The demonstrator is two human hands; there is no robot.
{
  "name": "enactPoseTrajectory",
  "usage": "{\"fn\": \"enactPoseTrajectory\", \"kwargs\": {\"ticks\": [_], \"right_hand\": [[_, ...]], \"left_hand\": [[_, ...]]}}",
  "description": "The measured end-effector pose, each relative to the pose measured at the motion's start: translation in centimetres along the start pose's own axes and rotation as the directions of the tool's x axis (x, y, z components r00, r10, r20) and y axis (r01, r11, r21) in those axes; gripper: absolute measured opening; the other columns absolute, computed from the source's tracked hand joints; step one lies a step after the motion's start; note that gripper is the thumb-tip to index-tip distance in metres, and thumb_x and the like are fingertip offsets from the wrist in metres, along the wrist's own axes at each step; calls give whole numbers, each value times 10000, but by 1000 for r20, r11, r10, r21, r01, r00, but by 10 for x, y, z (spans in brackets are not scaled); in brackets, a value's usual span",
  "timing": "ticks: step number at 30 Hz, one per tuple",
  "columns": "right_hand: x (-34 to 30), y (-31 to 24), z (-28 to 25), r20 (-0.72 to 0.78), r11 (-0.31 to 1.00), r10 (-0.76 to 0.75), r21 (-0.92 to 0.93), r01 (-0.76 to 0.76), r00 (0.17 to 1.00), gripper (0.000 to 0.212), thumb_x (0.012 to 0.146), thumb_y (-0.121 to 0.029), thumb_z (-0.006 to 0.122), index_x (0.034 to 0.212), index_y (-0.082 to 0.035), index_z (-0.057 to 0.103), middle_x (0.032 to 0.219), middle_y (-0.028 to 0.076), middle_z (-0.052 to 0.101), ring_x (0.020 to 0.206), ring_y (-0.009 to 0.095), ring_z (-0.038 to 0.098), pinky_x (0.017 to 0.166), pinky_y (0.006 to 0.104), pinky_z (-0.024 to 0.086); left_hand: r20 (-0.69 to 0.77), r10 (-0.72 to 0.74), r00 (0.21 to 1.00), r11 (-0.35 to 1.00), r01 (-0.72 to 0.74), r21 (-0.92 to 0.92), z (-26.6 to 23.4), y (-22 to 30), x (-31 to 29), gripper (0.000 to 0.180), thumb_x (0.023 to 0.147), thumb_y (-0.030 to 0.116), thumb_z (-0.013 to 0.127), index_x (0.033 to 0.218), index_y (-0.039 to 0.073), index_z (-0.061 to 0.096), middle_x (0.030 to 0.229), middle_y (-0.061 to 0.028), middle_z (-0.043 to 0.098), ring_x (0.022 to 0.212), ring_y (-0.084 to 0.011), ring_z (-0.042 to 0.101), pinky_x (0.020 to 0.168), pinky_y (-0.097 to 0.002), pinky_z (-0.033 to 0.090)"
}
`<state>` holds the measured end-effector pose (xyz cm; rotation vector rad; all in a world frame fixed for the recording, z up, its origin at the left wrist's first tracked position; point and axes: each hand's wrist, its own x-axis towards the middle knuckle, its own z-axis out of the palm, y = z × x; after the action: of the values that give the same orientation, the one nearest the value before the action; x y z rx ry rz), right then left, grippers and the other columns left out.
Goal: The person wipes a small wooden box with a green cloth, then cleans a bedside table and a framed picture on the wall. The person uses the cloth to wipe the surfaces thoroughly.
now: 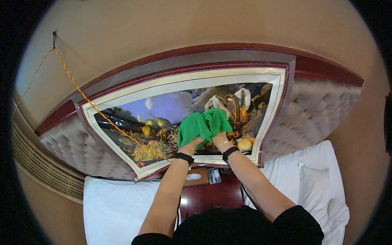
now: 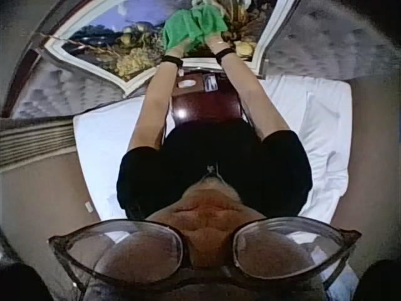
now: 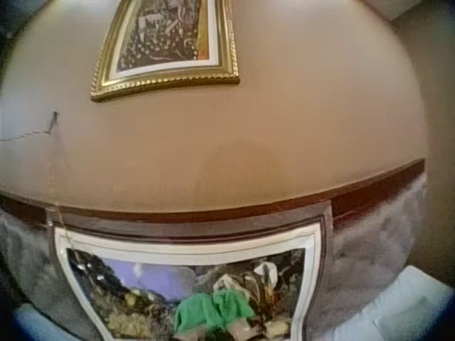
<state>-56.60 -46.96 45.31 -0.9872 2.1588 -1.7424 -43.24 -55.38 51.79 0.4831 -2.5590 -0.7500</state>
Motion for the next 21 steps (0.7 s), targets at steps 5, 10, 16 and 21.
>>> {"fn": "enactPoseTrajectory", "kwargs": {"ticks": [5, 10, 16, 21], "right_hand": [[17, -37, -20, -92, 980, -105, 160, 119, 990, 416, 928, -190, 489, 1311, -37, 429, 1300, 119, 485, 1164, 282, 460, 977, 391, 365], [47, -103, -72, -236, 901, -199, 338, 272, 951, 413, 923, -183, 497, 1304, -33, 436, 1287, 119, 498, 1154, 276, 471, 967, 384, 377], [75, -178, -172, -469, 679, -311, 499, 539, 826, 410, 918, -174, 506, 1296, -28, 445, 1271, 120, 513, 1142, 269, 485, 954, 376, 391], [92, -147, -247, -378, 321, -398, 796, 513, 836, 354, 953, -193, 457, 1268, -30, 456, 1248, 103, 516, 1102, 216, 506, 953, 363, 414]], "left_hand": [[-216, 289, 933, 956, -270, 113, -19, 17, 7, 472, 839, 375, 571, 1178, 46, 581, 1239, -176, 553, 1141, -379, 492, 1002, -480, 346], [-352, 550, 757, 834, -475, 281, -71, 99, 38, 399, 880, 308, 532, 1179, 47, 571, 1239, -193, 533, 1144, -388, 474, 989, -466, 354], [-398, 780, 484, 626, -591, 508, -72, 194, 101, 353, 858, 286, 549, 1112, 43, 591, 1137, -197, 576, 1053, -406, 511, 932, -468, 394], [-420, 659, 624, 719, -686, 111, -25, 247, 136, 351, 856, 299, 551, 1089, 40, 593, 1113, -213, 577, 1032, -409, 518, 915, -463, 401]]}}
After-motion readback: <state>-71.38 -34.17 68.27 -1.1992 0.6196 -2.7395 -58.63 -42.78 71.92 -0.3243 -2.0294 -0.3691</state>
